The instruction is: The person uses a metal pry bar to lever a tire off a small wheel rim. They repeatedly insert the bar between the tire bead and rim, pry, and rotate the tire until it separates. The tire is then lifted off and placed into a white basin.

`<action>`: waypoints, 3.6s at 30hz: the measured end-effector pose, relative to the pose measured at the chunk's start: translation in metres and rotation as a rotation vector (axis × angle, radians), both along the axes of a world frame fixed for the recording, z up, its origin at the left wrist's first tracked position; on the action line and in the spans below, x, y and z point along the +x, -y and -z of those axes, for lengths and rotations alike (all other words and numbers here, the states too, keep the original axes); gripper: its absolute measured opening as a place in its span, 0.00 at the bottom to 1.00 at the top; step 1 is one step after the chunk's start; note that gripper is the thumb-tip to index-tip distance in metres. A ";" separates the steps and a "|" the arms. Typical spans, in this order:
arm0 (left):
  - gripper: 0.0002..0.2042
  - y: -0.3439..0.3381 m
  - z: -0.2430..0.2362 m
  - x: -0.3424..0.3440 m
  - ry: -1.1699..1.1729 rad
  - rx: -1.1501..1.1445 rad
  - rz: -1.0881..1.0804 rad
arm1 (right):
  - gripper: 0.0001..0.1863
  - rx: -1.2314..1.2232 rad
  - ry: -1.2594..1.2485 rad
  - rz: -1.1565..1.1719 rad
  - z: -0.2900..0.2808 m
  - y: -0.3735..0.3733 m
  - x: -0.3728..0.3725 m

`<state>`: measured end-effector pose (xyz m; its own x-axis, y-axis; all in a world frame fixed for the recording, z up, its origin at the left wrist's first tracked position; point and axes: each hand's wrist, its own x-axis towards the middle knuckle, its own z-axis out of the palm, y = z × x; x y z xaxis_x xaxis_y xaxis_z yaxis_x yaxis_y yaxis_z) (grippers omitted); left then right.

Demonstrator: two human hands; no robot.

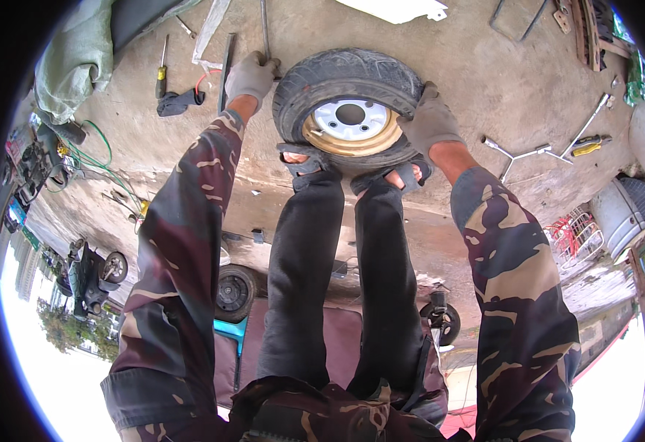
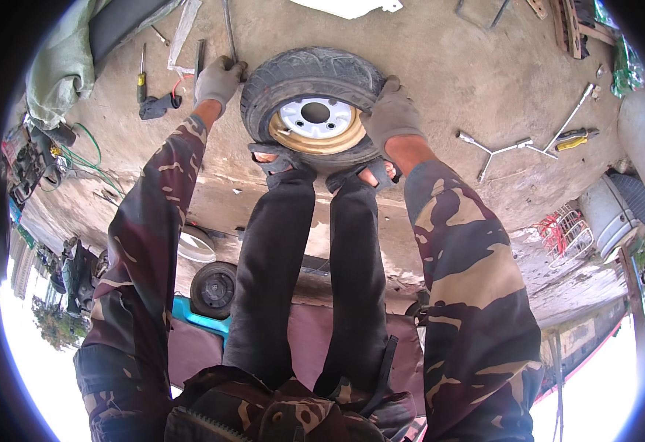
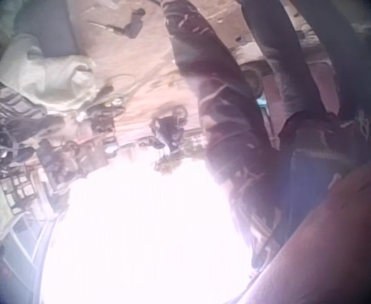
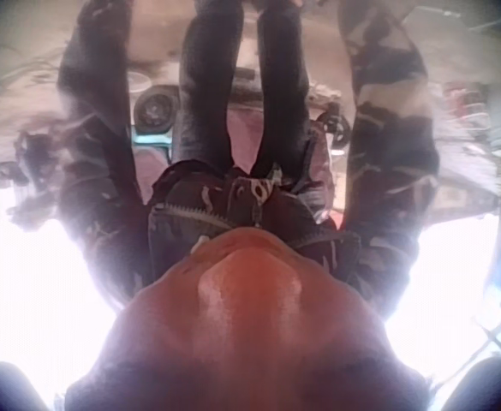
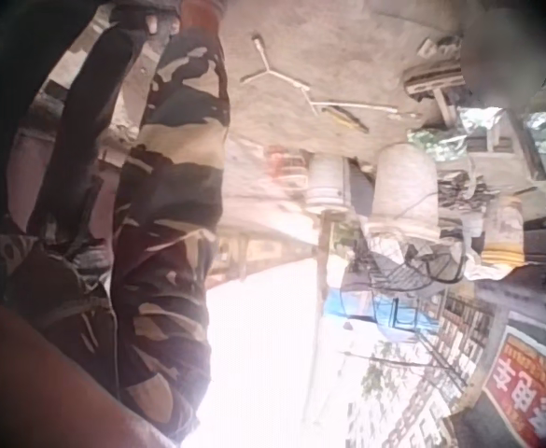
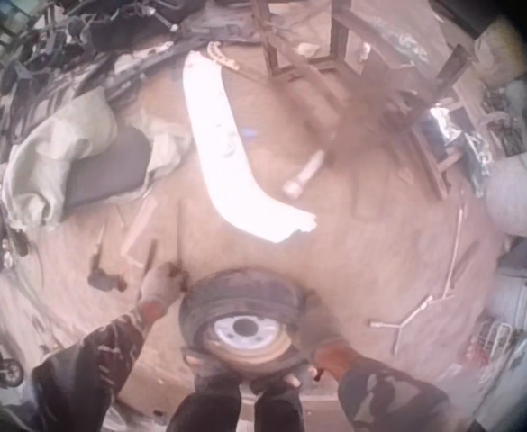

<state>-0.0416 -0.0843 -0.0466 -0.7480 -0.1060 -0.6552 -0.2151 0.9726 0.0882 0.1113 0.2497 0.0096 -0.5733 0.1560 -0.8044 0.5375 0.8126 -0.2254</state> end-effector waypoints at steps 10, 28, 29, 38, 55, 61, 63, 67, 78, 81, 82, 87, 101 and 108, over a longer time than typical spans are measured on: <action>0.22 -0.002 -0.012 0.006 -0.175 0.130 0.182 | 0.43 0.000 0.040 -0.019 -0.007 0.000 -0.008; 0.14 -0.010 -0.052 0.007 -0.342 0.165 0.631 | 0.46 -0.019 -0.001 0.010 -0.002 0.000 -0.001; 0.13 -0.011 -0.051 0.005 -0.366 0.188 0.618 | 0.46 -0.016 -0.005 0.013 -0.001 0.000 -0.001; 0.10 -0.026 -0.027 0.000 -0.299 0.222 0.412 | 0.47 0.000 0.046 0.018 0.001 -0.001 -0.002; 0.10 0.000 -0.067 0.023 -0.124 0.310 0.491 | 0.51 -0.036 0.034 0.015 -0.002 -0.006 -0.004; 0.07 0.001 -0.063 0.004 -0.229 0.361 0.753 | 0.51 -0.025 0.049 0.034 0.004 -0.004 -0.004; 0.08 0.000 -0.061 -0.008 -0.100 0.360 0.805 | 0.50 0.004 0.051 0.039 0.005 -0.003 -0.003; 0.12 0.002 -0.063 -0.016 -0.010 0.330 0.885 | 0.51 0.000 0.038 0.042 0.004 0.000 -0.004; 0.13 -0.011 -0.072 -0.012 0.158 0.101 0.794 | 0.45 -0.018 0.003 0.045 0.004 -0.004 -0.004; 0.15 -0.008 -0.118 -0.013 0.076 0.048 0.730 | 0.43 -0.065 -0.028 0.061 0.005 -0.005 -0.002; 0.15 -0.004 -0.136 -0.016 0.027 0.061 0.690 | 0.43 -0.054 -0.005 0.053 0.005 -0.005 -0.001; 0.20 0.022 -0.213 -0.011 0.291 0.082 0.551 | 0.45 -0.012 -0.080 0.046 0.004 0.000 -0.002; 0.12 -0.054 -0.107 0.241 0.817 0.592 -0.051 | 0.46 -0.073 -0.023 -0.040 0.003 -0.012 -0.004; 0.14 -0.054 -0.053 0.241 0.593 0.527 0.300 | 0.45 -0.100 -0.007 -0.079 0.003 -0.017 -0.005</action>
<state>0.1999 -0.0304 0.0068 -0.2125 0.4717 -0.8558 -0.1080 0.8591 0.5003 0.1059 0.2665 0.0068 -0.5865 0.0290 -0.8094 0.4706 0.8256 -0.3114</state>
